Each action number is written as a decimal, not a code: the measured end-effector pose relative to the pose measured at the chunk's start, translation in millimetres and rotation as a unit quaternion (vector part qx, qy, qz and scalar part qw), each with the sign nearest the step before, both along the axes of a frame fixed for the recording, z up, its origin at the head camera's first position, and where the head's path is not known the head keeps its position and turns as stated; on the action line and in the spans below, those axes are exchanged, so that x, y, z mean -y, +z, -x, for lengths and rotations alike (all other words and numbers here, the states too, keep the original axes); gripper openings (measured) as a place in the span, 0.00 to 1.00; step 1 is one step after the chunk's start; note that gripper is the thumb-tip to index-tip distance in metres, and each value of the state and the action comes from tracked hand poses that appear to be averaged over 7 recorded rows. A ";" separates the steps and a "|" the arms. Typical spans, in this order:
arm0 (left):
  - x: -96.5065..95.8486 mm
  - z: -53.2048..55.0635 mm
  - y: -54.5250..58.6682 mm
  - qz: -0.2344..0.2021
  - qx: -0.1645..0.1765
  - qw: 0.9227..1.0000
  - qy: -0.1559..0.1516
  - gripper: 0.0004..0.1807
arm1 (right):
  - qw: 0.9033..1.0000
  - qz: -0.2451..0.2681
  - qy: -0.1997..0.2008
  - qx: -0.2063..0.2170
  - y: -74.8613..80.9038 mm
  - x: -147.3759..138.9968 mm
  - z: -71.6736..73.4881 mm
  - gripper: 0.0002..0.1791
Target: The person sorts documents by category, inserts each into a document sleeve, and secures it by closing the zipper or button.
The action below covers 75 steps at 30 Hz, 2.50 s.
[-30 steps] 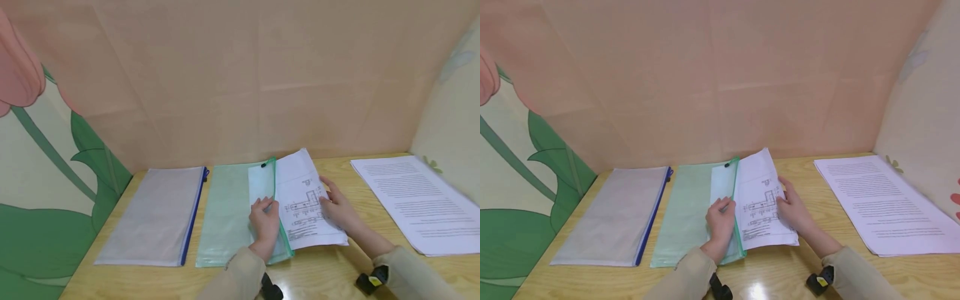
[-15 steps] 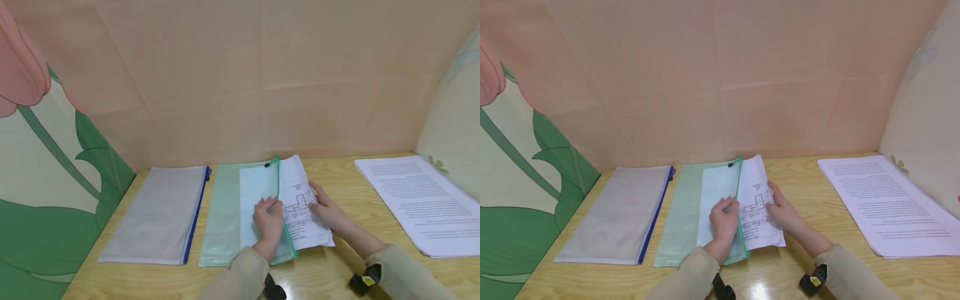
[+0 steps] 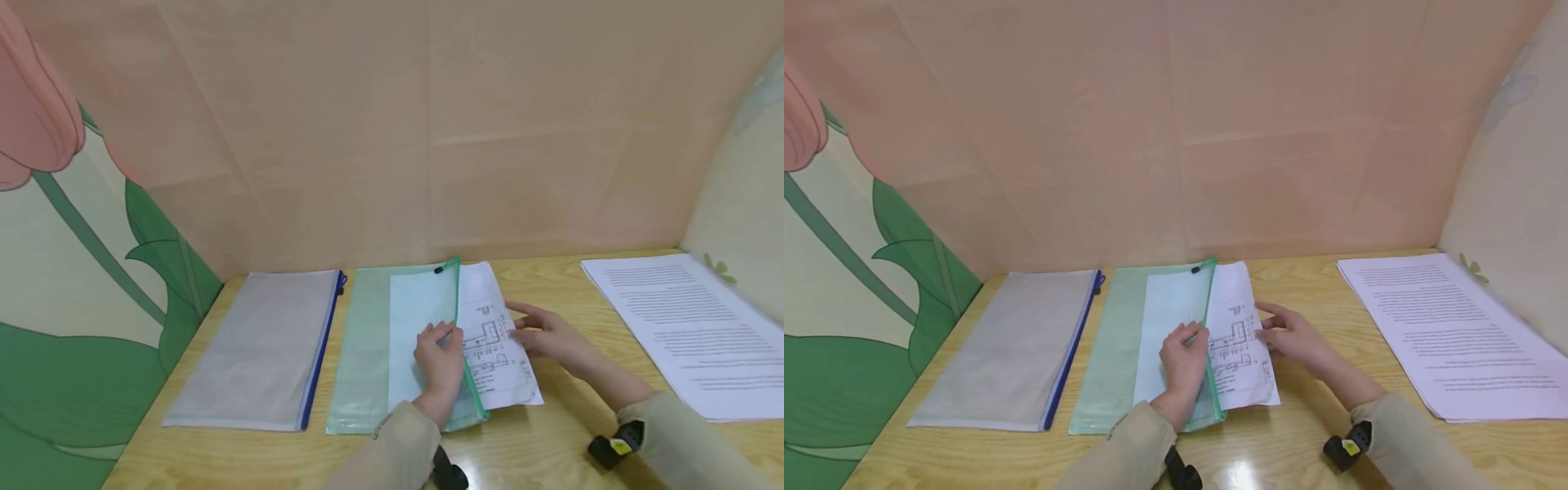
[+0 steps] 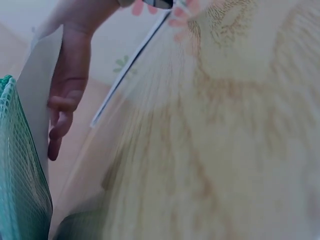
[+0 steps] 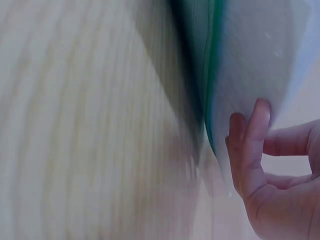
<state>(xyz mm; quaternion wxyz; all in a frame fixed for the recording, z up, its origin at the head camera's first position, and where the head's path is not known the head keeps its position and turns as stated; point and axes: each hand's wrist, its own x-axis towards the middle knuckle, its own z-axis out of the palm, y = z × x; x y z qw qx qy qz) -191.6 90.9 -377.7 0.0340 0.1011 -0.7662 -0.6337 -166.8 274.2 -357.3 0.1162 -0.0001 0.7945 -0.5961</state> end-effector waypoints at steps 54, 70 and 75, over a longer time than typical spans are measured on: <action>1.9 -0.1 -0.2 0.007 -0.001 1.000 -0.004 0.10 | 0.998 0.056 0.012 0.025 -4.2 49.9 20.7 0.35; 2.2 -0.7 -2.8 -0.018 -0.044 0.999 0.001 0.11 | 0.998 0.047 -0.003 0.031 -5.8 72.1 23.3 0.36; 1.6 0.4 -2.6 -0.023 -0.035 0.999 0.005 0.11 | 0.998 0.045 -0.010 0.037 -6.0 73.7 22.5 0.36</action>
